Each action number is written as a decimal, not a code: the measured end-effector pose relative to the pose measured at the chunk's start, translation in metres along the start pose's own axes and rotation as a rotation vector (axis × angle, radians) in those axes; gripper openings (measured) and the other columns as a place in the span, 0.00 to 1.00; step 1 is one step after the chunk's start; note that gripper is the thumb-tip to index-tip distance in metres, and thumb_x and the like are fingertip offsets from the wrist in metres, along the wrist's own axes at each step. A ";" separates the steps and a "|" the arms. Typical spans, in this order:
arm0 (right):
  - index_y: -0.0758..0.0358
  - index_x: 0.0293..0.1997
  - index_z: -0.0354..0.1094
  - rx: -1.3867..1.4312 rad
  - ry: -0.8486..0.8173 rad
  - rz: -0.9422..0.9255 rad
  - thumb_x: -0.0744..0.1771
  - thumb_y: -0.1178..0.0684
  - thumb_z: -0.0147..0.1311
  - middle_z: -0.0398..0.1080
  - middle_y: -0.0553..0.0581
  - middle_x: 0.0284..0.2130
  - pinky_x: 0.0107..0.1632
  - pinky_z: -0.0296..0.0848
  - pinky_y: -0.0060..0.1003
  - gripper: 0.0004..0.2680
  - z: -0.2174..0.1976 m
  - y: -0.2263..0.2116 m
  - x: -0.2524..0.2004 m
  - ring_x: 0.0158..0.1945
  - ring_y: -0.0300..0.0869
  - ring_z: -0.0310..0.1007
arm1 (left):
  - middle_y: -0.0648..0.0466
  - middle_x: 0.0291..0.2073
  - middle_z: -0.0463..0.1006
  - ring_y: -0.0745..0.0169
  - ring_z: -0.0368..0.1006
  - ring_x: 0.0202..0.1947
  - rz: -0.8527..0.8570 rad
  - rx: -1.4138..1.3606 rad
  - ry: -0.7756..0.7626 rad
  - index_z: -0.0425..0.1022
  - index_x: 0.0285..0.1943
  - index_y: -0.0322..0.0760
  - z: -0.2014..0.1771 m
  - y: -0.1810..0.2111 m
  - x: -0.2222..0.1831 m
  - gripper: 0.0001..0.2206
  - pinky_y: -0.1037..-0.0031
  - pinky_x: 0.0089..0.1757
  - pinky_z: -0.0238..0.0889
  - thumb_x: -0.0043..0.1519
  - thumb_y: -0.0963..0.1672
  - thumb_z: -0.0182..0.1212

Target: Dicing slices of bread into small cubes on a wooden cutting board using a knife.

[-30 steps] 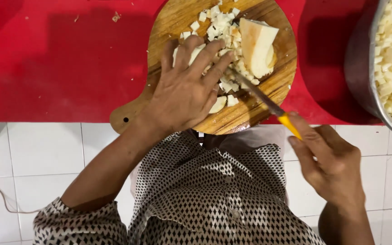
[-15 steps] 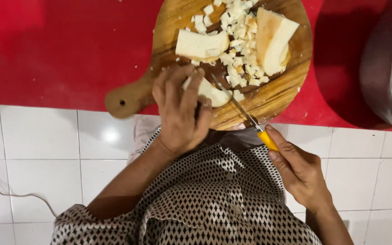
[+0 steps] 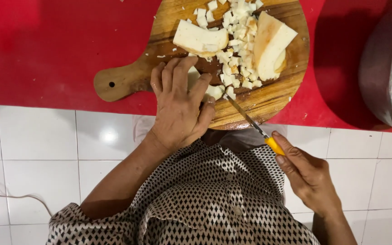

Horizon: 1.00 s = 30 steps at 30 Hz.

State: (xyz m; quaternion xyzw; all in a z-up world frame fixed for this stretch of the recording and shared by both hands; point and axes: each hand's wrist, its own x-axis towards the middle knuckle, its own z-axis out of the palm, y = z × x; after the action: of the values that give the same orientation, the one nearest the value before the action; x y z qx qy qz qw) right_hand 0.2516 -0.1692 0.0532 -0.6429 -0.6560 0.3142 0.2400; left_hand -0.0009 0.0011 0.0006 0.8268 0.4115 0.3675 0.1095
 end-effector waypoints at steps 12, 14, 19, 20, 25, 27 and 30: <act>0.71 0.67 0.59 -0.035 0.037 -0.069 0.67 0.62 0.51 0.68 0.65 0.62 0.58 0.72 0.29 0.18 -0.006 0.004 0.011 0.54 0.43 0.76 | 0.41 0.67 0.57 0.38 0.53 0.66 0.071 -0.043 -0.132 0.78 0.53 0.44 0.007 -0.007 -0.010 0.17 0.39 0.60 0.47 0.56 0.48 0.65; 0.67 0.69 0.56 -0.051 0.019 -0.087 0.68 0.60 0.50 0.66 0.66 0.64 0.59 0.72 0.30 0.19 -0.002 -0.001 0.014 0.51 0.42 0.78 | 0.42 0.70 0.57 0.42 0.60 0.67 0.054 -0.119 -0.110 0.71 0.62 0.45 0.006 -0.013 -0.014 0.21 0.39 0.63 0.47 0.59 0.48 0.62; 0.62 0.71 0.54 -0.148 -0.004 -0.206 0.69 0.61 0.48 0.71 0.69 0.59 0.45 0.78 0.32 0.19 0.011 -0.020 0.027 0.34 0.42 0.78 | 0.42 0.62 0.66 0.40 0.65 0.60 -0.040 -0.127 0.027 0.71 0.59 0.36 -0.010 -0.007 -0.017 0.15 0.44 0.56 0.48 0.64 0.45 0.62; 0.59 0.73 0.51 -0.169 -0.016 -0.211 0.69 0.62 0.48 0.71 0.68 0.58 0.42 0.78 0.33 0.21 0.013 -0.023 0.028 0.31 0.42 0.76 | 0.43 0.60 0.67 0.41 0.66 0.57 -0.038 -0.112 0.035 0.73 0.57 0.35 -0.009 -0.006 -0.018 0.14 0.44 0.57 0.49 0.65 0.45 0.61; 0.56 0.74 0.49 -0.266 -0.009 -0.220 0.70 0.62 0.48 0.72 0.60 0.37 0.27 0.73 0.35 0.22 0.027 -0.030 0.031 0.18 0.41 0.61 | 0.43 0.56 0.69 0.42 0.67 0.55 -0.039 -0.128 0.057 0.75 0.54 0.33 -0.007 -0.007 -0.017 0.14 0.44 0.60 0.49 0.63 0.45 0.64; 0.54 0.75 0.48 -0.253 -0.026 -0.192 0.70 0.61 0.48 0.64 0.55 0.27 0.28 0.71 0.36 0.22 0.030 -0.032 0.031 0.21 0.42 0.60 | 0.42 0.55 0.71 0.43 0.68 0.54 -0.034 -0.127 0.078 0.75 0.53 0.31 -0.006 -0.008 -0.016 0.15 0.45 0.58 0.50 0.67 0.48 0.56; 0.55 0.75 0.47 -0.220 -0.021 -0.199 0.70 0.62 0.48 0.69 0.59 0.30 0.36 0.74 0.37 0.23 0.036 -0.040 0.032 0.26 0.45 0.66 | 0.42 0.54 0.70 0.44 0.68 0.53 -0.042 -0.123 0.069 0.73 0.54 0.31 -0.006 -0.009 -0.017 0.15 0.45 0.58 0.51 0.66 0.48 0.59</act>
State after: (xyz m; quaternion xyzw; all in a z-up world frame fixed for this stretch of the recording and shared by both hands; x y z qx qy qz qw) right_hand 0.1966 -0.1402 0.0544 -0.5938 -0.7494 0.2220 0.1911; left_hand -0.0173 -0.0068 -0.0081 0.7966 0.4088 0.4180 0.1535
